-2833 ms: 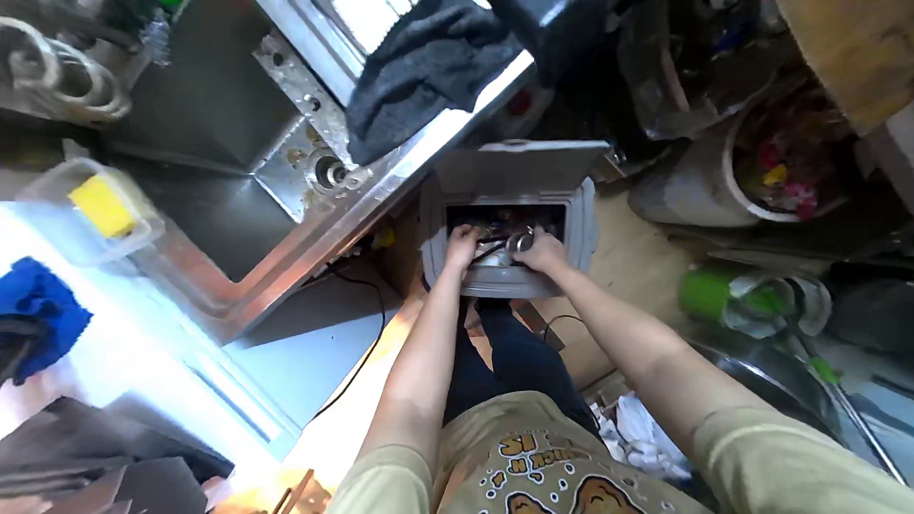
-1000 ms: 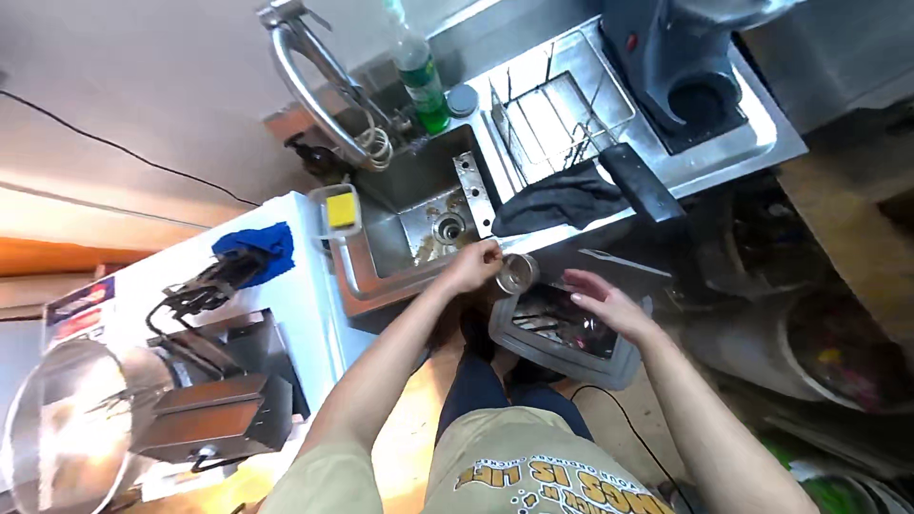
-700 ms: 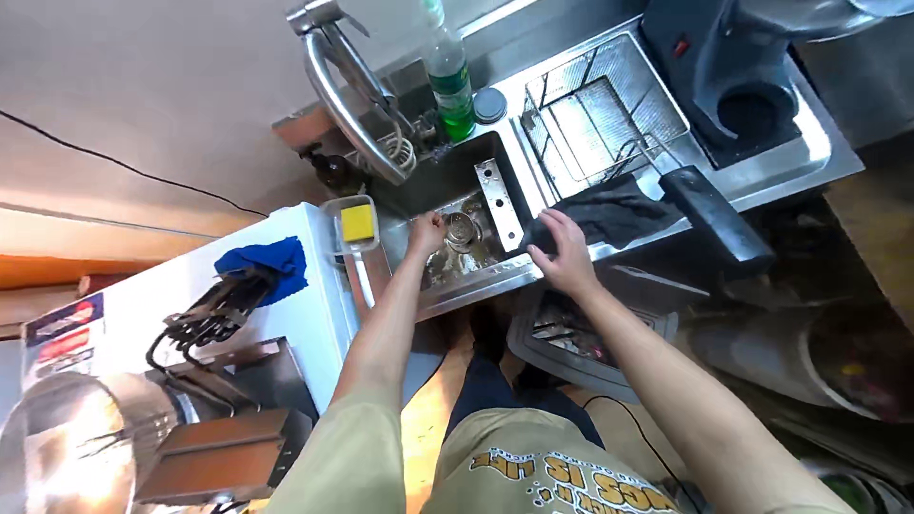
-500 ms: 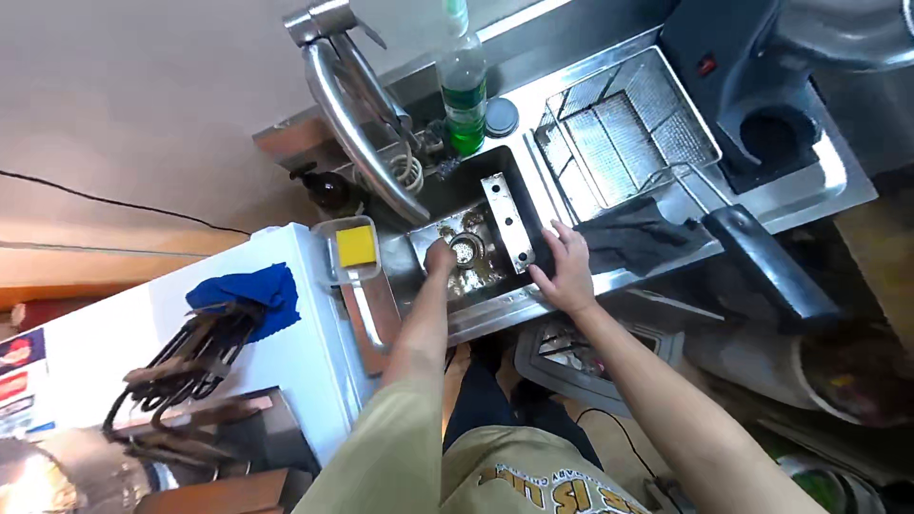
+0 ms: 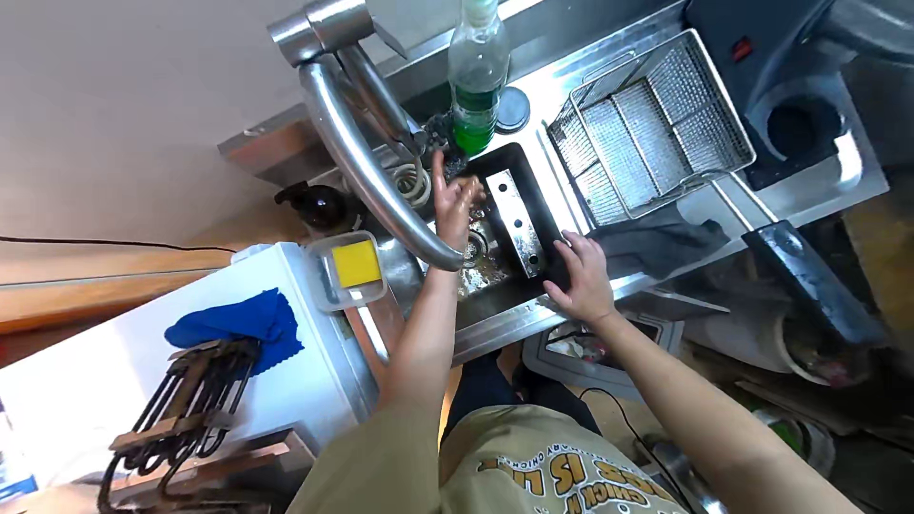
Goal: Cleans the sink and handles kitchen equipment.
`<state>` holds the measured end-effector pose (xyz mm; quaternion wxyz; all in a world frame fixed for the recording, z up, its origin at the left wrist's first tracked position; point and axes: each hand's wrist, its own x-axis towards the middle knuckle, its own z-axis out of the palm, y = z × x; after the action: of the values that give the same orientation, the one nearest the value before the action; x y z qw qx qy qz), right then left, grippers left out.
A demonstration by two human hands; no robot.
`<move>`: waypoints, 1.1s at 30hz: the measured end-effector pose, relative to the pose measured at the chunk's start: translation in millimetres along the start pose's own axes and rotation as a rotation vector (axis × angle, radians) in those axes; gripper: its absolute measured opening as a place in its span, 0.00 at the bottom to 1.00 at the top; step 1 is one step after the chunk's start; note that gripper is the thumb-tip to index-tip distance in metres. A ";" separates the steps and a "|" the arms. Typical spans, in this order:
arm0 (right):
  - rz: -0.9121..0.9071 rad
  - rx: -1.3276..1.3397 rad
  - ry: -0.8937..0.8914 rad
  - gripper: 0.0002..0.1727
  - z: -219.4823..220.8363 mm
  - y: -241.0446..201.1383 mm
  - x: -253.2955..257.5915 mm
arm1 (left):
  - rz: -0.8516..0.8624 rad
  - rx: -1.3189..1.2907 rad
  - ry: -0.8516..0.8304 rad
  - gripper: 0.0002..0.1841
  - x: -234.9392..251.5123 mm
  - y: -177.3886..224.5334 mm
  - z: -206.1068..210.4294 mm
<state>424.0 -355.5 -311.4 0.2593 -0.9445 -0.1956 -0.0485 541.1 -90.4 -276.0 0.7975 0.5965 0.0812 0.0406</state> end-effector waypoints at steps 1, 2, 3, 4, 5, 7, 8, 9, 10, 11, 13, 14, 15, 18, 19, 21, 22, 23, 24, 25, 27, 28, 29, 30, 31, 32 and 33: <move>-0.002 -0.006 -0.005 0.45 0.0 0.1 -0.9 | 0.001 -0.065 0.018 0.45 10.4 5.5 3.8; -0.004 -0.011 -0.007 0.45 0.4 0.4 -1.7 | -0.002 -0.130 0.031 0.44 19.9 7.7 5.7; -0.007 -0.012 -0.007 0.45 0.3 0.5 -2.2 | -0.010 -0.190 0.029 0.42 26.7 8.3 5.5; -0.010 -0.011 -0.007 0.45 0.2 0.8 -1.5 | -0.019 -0.237 0.021 0.40 32.2 9.0 4.2; -0.013 -0.009 -0.004 0.45 -0.3 0.7 -0.9 | -0.029 -0.263 0.021 0.36 35.3 8.9 2.1; -0.014 -0.010 0.001 0.46 -1.3 -0.3 -0.8 | -0.030 -0.255 0.026 0.30 33.8 6.1 -3.6; -0.017 -0.012 0.000 0.46 -1.8 -0.4 -0.9 | -0.024 -0.229 0.011 0.28 29.2 2.7 -6.3; -0.020 -0.012 -0.002 0.46 -1.4 0.0 -1.1 | -0.009 -0.185 -0.013 0.26 21.9 -3.2 -9.9; -0.019 -0.011 -0.004 0.46 -0.6 0.0 -1.4 | 0.004 -0.134 -0.042 0.26 12.0 -11.1 -15.0; -0.017 -0.011 -0.009 0.46 -0.3 0.1 -1.9 | 0.005 -0.086 -0.070 0.26 -0.5 -21.3 -20.9; -0.018 -0.016 -0.012 0.47 -0.1 0.8 -1.6 | -0.085 0.037 -0.076 0.30 -29.7 -40.4 -29.9; -0.019 -0.017 -0.008 0.47 0.0 1.0 -1.9 | -0.174 0.102 -0.059 0.32 -45.6 -48.7 -32.0; -0.019 -0.018 -0.006 0.47 -0.1 1.1 -1.7 | -0.277 0.147 -0.041 0.33 -60.0 -56.3 -33.2; -0.011 -0.006 -0.029 0.47 -1.6 -0.2 -0.8 | -0.559 0.308 -0.078 0.26 -84.9 -68.9 -34.2; -0.009 -0.002 -0.030 0.47 -1.9 -0.9 -0.6 | -0.589 0.362 -0.103 0.23 -88.4 -71.4 -34.6; -0.005 0.000 -0.025 0.46 -2.4 -1.2 0.4 | -0.582 0.453 -0.190 0.19 -91.6 -70.4 -32.8; -0.005 -0.003 -0.024 0.46 -2.5 -1.2 0.3 | -0.595 0.488 -0.266 0.19 -92.5 -65.5 -29.9; -0.006 -0.006 -0.025 0.46 -2.6 -0.9 0.4 | -0.622 0.496 -0.352 0.20 -92.5 -61.1 -27.8; -0.009 -0.010 -0.024 0.46 -2.3 -1.0 0.9 | -0.646 0.491 -0.420 0.21 -91.3 -58.5 -26.7; -0.012 -0.012 -0.022 0.45 -1.7 -1.5 0.9 | -0.652 0.492 -0.448 0.21 -90.2 -56.7 -25.6; -0.015 -0.016 -0.018 0.45 -2.4 -2.6 1.3 | -0.583 0.588 -0.428 0.21 -85.6 -52.2 -19.9; -0.014 -0.015 -0.018 0.45 -3.1 -3.1 1.5 | -0.536 0.696 -0.430 0.22 -81.8 -52.1 -16.1; -0.009 -0.017 -0.027 0.45 -3.9 -4.1 1.0 | -0.508 0.810 -0.463 0.22 -77.9 -53.1 -11.7; -0.010 -0.019 -0.031 0.45 -4.3 -4.2 1.0 | -0.492 0.911 -0.518 0.22 -72.8 -54.7 -7.1; -0.014 -0.021 -0.029 0.45 -3.9 -3.8 1.3 | -0.508 0.990 -0.579 0.22 -66.5 -55.2 -2.7; -0.019 -0.024 -0.023 0.45 -3.1 -3.7 0.8 | -0.546 1.024 -0.609 0.22 -60.6 -57.4 0.4; -0.022 -0.030 -0.021 0.46 -2.5 -3.2 0.3 | -0.608 0.999 -0.587 0.22 -54.7 -59.1 3.7</move>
<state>423.0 -354.1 -307.7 0.2427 -0.9465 -0.2082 -0.0441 486.1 -119.6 -327.1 0.3894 0.8319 0.0345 -0.3938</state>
